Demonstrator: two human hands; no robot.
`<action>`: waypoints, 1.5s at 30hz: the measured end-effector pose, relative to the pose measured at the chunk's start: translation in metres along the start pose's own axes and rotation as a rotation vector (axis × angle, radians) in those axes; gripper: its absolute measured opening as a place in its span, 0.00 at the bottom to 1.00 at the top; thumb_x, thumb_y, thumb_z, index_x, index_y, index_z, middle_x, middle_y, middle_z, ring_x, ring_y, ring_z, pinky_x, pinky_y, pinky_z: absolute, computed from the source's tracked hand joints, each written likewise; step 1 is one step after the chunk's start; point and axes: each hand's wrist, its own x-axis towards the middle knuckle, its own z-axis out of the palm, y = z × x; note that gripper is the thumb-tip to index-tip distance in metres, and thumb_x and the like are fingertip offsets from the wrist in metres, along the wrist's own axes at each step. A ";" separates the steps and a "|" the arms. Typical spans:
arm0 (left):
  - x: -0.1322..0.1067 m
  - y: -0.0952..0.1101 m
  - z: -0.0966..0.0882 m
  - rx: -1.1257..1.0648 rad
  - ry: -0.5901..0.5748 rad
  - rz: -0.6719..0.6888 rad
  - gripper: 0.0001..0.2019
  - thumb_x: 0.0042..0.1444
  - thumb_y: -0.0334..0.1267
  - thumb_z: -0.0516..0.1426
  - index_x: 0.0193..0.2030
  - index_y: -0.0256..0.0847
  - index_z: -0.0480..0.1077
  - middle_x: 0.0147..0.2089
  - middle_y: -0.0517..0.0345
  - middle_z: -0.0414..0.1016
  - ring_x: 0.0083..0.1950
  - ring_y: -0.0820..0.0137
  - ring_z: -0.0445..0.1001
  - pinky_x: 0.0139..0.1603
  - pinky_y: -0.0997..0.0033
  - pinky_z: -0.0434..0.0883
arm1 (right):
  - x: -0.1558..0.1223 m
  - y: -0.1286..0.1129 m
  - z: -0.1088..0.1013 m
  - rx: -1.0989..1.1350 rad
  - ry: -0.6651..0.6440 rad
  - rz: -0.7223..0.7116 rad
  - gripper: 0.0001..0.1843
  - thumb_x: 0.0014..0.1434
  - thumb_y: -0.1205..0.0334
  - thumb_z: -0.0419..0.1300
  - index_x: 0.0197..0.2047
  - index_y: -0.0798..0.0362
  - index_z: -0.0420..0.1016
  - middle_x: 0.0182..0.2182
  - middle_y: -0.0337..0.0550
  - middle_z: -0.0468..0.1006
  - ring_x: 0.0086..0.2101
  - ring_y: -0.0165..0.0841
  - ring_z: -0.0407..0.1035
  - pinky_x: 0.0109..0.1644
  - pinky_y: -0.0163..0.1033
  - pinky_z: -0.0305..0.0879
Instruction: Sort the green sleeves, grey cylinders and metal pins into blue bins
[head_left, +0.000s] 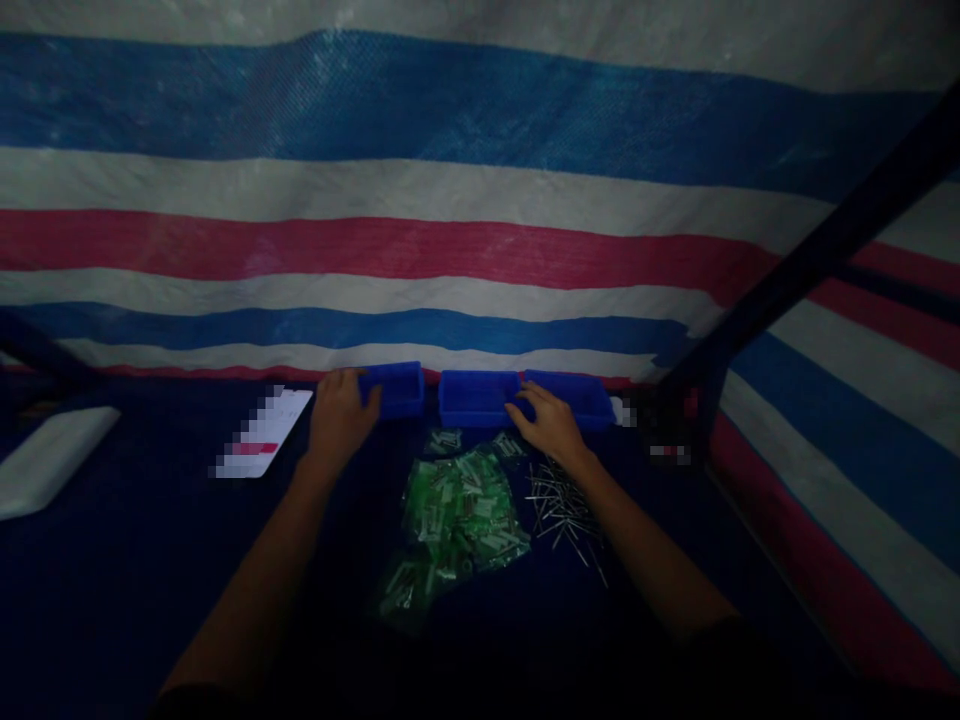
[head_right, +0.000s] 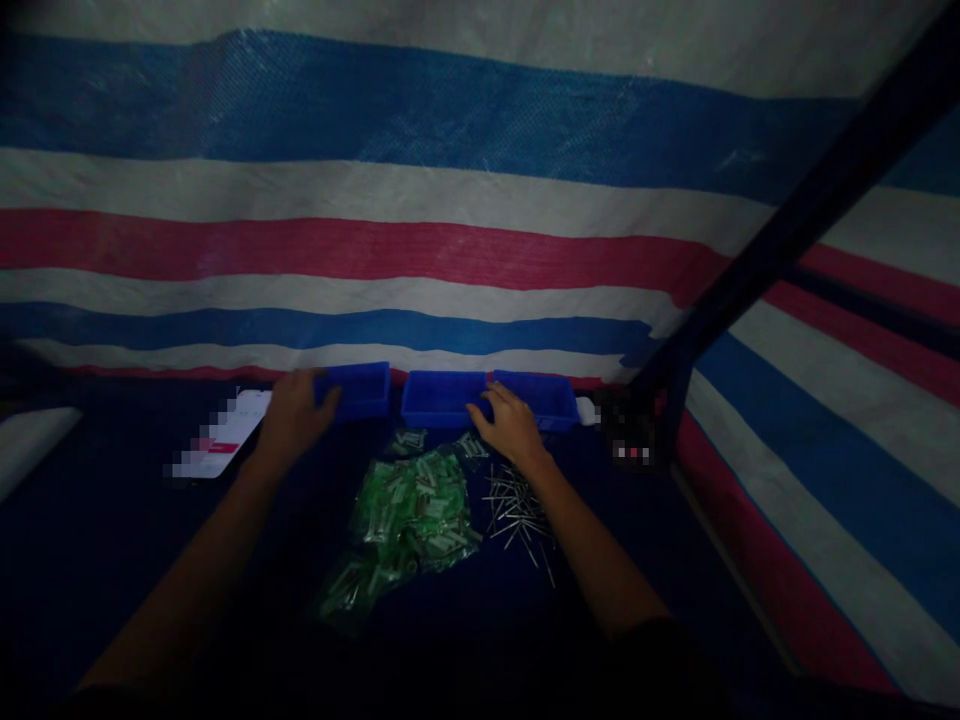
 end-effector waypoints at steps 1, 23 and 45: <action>-0.009 0.013 0.004 0.000 -0.009 0.086 0.19 0.57 0.42 0.49 0.53 0.34 0.61 0.56 0.41 0.65 0.61 0.56 0.58 0.61 0.57 0.55 | 0.001 -0.001 0.001 0.013 0.012 0.013 0.18 0.57 0.52 0.52 0.41 0.57 0.74 0.49 0.54 0.73 0.50 0.40 0.66 0.56 0.45 0.60; -0.015 0.038 0.031 -0.095 -0.335 0.453 0.37 0.49 0.39 0.58 0.64 0.33 0.48 0.66 0.40 0.48 0.62 0.57 0.59 0.58 0.59 0.61 | 0.002 -0.018 -0.004 -0.010 -0.052 0.063 0.16 0.54 0.65 0.51 0.43 0.60 0.74 0.48 0.54 0.73 0.49 0.40 0.67 0.55 0.45 0.61; -0.032 0.059 0.003 0.024 -0.334 0.503 0.26 0.51 0.41 0.57 0.56 0.35 0.62 0.64 0.37 0.53 0.60 0.50 0.61 0.55 0.52 0.63 | 0.003 -0.025 -0.021 0.036 -0.159 0.042 0.11 0.52 0.65 0.55 0.38 0.58 0.74 0.40 0.52 0.75 0.42 0.41 0.70 0.49 0.47 0.63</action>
